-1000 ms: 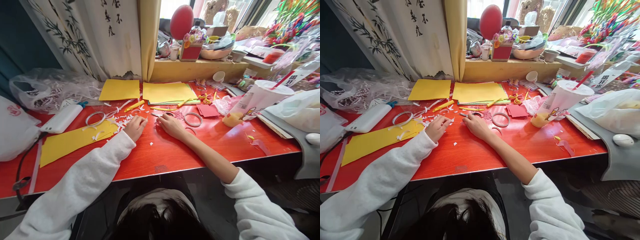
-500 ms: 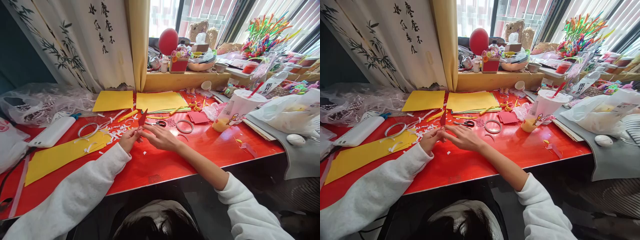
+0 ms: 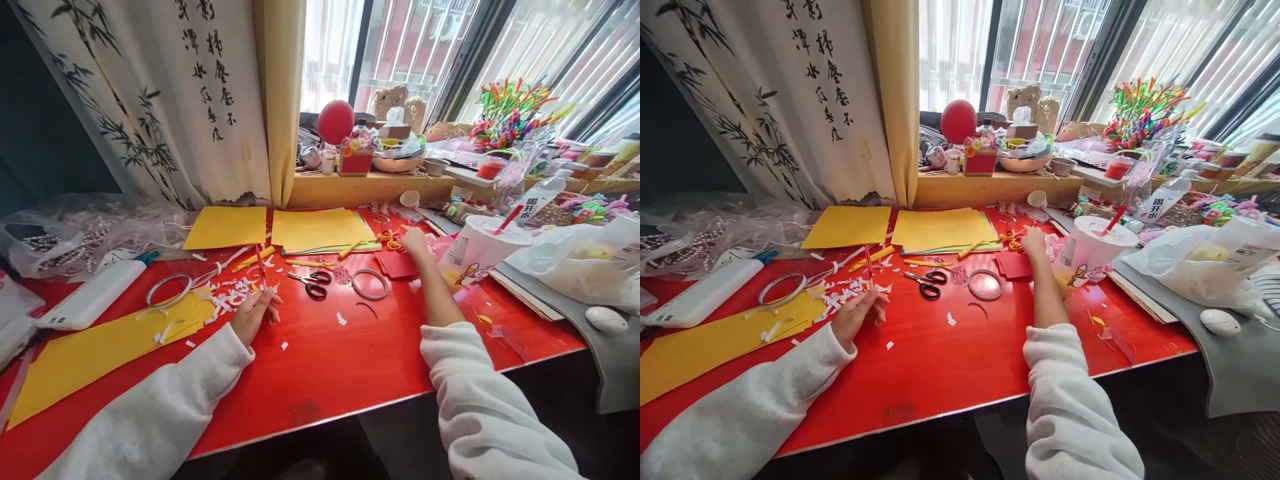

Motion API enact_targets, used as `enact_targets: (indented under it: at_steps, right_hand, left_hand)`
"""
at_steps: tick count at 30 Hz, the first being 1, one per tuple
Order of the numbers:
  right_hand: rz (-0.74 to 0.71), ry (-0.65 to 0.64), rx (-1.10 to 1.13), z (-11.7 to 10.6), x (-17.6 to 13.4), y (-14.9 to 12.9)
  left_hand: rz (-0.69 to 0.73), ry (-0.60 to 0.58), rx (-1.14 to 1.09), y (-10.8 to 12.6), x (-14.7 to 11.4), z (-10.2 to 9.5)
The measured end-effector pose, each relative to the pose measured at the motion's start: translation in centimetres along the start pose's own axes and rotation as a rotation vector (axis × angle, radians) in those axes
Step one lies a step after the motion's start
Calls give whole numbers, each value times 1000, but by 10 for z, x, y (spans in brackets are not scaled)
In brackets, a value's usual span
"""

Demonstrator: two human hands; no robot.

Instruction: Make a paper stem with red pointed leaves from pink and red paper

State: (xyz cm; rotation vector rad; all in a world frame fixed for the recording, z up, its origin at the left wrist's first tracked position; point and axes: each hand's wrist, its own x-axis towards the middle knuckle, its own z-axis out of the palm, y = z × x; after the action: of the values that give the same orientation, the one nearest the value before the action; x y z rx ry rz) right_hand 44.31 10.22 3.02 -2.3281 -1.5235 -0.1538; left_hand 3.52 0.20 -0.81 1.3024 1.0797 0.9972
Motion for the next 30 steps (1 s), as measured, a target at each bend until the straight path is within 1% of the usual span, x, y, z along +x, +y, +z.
enact_targets:
  at_steps: [4, 7, 9, 11, 13, 15, 18, 20, 22, 24, 26, 27, 28, 30]
  right_hand:
    - [59, -34, 3, 25, 17, 9]
    - [88, -47, 11, 40, 26, 14]
    - [103, -22, 19, 44, 28, 16]
    - [113, 51, 35, 42, 28, 17]
    - [117, 156, 63, 34, 27, 14]
    - [117, 251, 105, 20, 28, 7]
    - [115, 324, 182, -5, 30, -7]
    - [96, 323, 249, -20, 31, -18]
    - [53, 300, 327, -33, 29, -28]
    - [-4, 284, 418, -46, 24, -38]
    - [-57, 264, 524, -58, 16, -48]
    - [-86, 241, 580, -64, 11, -53]
    - [-119, 213, 637, -70, 5, -58]
    - [-178, 149, 766, -82, -7, -70]
  left_hand:
    - [-32, -31, 4, 0, -2, 2]
    - [-41, -33, 5, 1, -2, 2]
    - [-41, -30, 9, 1, -2, 2]
    - [-37, -33, 17, 1, -2, 1]
    - [-28, -44, 34, -1, -2, 1]
    - [-32, -65, 67, -4, -2, 1]
    - [-44, -106, 165, -8, -2, -1]
    - [-14, -101, 284, -9, -2, -2]
    - [53, -57, 448, -10, -2, -3]
    - [160, -3, 604, -13, 0, -4]
    - [304, 33, 709, -19, 2, -6]
    - [371, 32, 758, -23, 3, -7]
    - [443, 62, 803, -28, 5, -8]
    - [536, 64, 904, -33, 8, -10]
